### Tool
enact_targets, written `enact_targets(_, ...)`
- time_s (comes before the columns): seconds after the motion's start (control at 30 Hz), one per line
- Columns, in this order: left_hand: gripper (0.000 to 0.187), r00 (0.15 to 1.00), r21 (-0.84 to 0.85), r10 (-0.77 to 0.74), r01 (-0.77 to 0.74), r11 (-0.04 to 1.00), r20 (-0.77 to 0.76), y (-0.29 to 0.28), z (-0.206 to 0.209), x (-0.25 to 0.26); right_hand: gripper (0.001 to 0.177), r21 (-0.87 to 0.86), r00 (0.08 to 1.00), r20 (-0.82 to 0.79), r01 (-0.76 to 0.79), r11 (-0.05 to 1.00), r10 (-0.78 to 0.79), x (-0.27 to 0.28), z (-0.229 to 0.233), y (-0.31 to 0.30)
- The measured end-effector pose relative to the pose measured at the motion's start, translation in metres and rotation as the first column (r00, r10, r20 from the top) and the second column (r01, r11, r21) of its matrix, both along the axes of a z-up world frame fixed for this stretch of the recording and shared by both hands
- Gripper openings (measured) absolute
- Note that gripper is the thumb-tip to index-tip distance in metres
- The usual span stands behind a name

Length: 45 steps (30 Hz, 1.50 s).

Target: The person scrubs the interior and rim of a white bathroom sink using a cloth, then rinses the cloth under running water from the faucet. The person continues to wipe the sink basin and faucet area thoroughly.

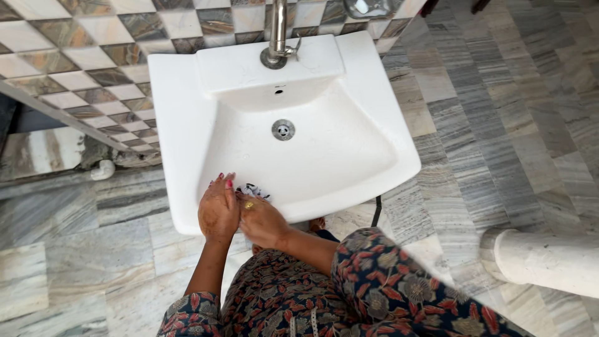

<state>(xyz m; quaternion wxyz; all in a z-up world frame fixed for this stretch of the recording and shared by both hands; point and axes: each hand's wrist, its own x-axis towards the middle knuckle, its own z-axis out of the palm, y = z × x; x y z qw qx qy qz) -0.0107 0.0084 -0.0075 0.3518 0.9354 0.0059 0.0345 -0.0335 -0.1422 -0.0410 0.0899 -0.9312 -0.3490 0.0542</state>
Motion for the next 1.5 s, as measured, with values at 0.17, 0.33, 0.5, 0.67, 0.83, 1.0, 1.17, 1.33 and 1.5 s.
enact_targets(0.17, 0.046, 0.998, 0.168, 0.038, -0.044, 0.985, 0.043, 0.002, -0.006, 0.004, 0.046, 0.06, 0.962, -0.2, 0.199, 0.978, -0.184, 0.019, 0.026, -0.124)
enact_targets(0.33, 0.049, 1.0, 0.33, -0.007, 0.009, 0.944, -0.008, -0.012, -0.008, 0.001, 0.077, -0.438, 0.947, 0.003, 0.29, 0.851, -0.321, 0.104, 0.006, -0.272)
enact_targets(0.5, 0.055, 0.999, 0.497, 0.011, 0.015, 0.867, -0.049, -0.004, -0.003, 0.011, 0.1, -0.004, 0.956, -0.005, 0.292, 0.956, -0.292, 0.137, -0.042, -0.106)
enact_targets(0.67, 0.058, 1.0, 0.484, 0.013, -0.002, 0.875, -0.02, -0.007, -0.009, 0.006, 0.066, 0.117, 0.817, -0.531, -0.189, 0.975, 0.223, 0.065, -0.021, -0.03)
enact_targets(0.83, 0.057, 0.993, 0.403, 0.031, 0.019, 0.915, -0.117, -0.011, -0.003, 0.006, 0.069, -0.087, 0.965, -0.263, -0.015, 0.996, -0.009, 0.106, 0.012, -0.208)
enact_targets(1.0, 0.058, 0.996, 0.418, 0.01, 0.03, 0.908, -0.092, -0.015, -0.003, 0.002, 0.086, -0.086, 0.897, 0.278, 0.379, 0.922, -0.343, 0.207, -0.058, -0.155)
enact_targets(1.17, 0.057, 0.995, 0.416, 0.036, 0.006, 0.909, -0.094, -0.013, -0.004, 0.007, 0.086, 0.35, 0.934, -0.345, 0.22, 0.91, -0.093, 0.146, -0.089, 0.007)
enact_targets(1.33, 0.058, 0.996, 0.375, 0.032, -0.001, 0.927, -0.077, -0.01, -0.002, 0.003, 0.058, 0.201, 0.85, -0.463, -0.177, 0.964, 0.252, 0.113, -0.018, -0.1)
enact_targets(1.5, 0.058, 0.984, 0.382, 0.027, 0.044, 0.923, -0.179, -0.012, 0.001, 0.011, 0.06, -0.021, 0.935, 0.063, 0.351, 0.936, -0.349, 0.207, -0.022, -0.157)
